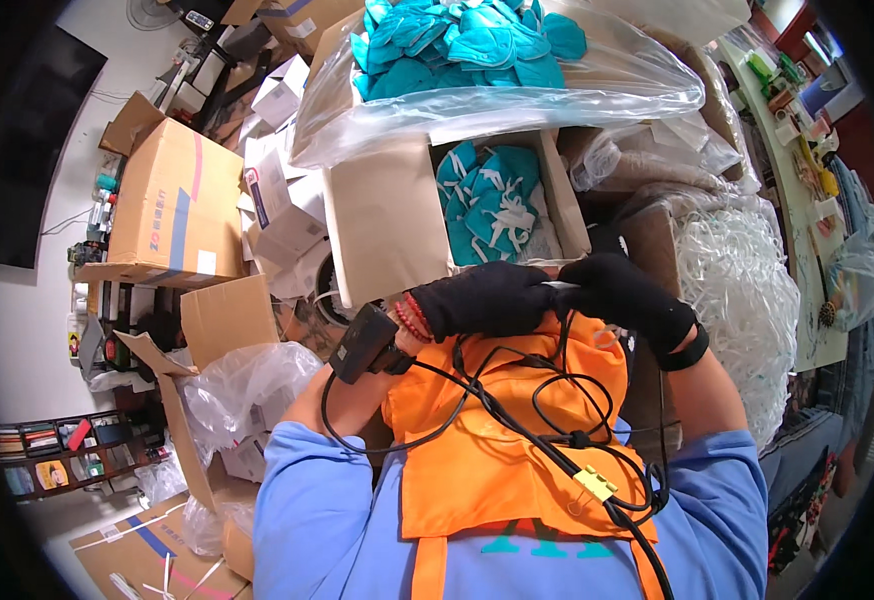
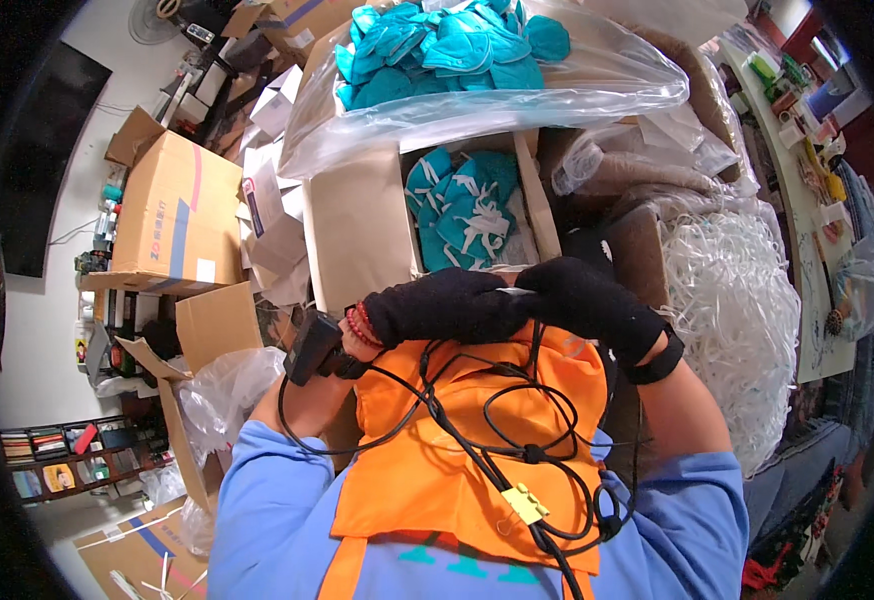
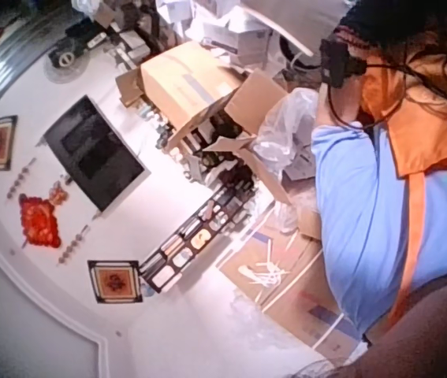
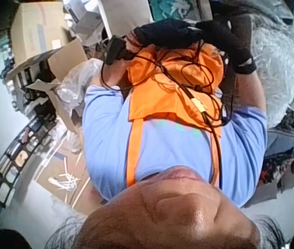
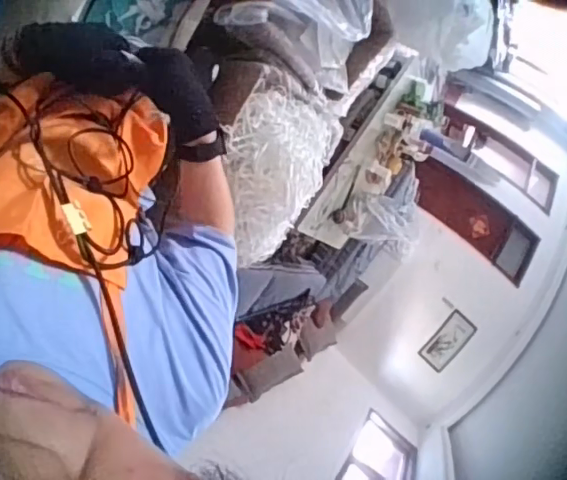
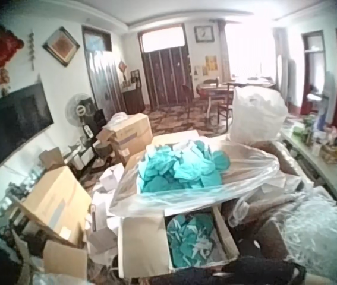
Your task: Sort and inspect green surgical face masks by organizing them into stacks and placing them in boxes.
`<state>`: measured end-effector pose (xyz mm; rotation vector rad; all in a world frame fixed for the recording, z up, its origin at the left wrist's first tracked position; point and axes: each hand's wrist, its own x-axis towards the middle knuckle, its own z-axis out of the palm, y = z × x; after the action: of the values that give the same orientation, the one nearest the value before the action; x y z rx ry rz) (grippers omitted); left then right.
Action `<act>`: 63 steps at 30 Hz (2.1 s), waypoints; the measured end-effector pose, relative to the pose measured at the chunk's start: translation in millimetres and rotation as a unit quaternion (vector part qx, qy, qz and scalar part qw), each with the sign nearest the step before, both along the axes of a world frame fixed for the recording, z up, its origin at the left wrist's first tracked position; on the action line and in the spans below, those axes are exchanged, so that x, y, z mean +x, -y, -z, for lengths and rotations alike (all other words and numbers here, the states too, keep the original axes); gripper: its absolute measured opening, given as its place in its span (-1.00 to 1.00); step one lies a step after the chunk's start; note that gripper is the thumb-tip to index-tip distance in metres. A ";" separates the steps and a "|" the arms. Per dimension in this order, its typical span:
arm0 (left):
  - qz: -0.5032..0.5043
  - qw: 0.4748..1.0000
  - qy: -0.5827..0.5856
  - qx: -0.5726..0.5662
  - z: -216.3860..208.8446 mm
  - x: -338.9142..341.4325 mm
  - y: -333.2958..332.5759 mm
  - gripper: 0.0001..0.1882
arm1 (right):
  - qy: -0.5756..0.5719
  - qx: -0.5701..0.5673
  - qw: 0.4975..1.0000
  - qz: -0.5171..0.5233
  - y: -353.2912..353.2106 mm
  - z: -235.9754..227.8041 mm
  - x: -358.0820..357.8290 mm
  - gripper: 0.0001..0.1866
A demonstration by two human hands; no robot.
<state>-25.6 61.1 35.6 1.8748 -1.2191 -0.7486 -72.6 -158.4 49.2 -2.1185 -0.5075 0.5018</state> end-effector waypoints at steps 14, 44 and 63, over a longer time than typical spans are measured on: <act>-0.144 0.961 -0.235 -0.012 -3.8 -2.8 -3.0 -0.71 | -0.156 0.104 0.970 0.152 -7.9 -7.7 -8.5 -0.65; -0.130 0.853 -0.505 -0.022 -7.6 -4.4 6.9 -0.73 | -0.034 0.121 0.981 0.146 3.4 10.5 -13.9 -0.66; -0.136 0.910 -0.388 -0.056 18.9 -20.5 21.6 -0.85 | 0.038 0.014 0.989 0.145 1.3 8.1 -9.4 -0.69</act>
<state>-46.0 39.5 16.6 1.3794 -0.4678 -1.0911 -82.0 -159.7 41.1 -2.1451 -0.2406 0.2469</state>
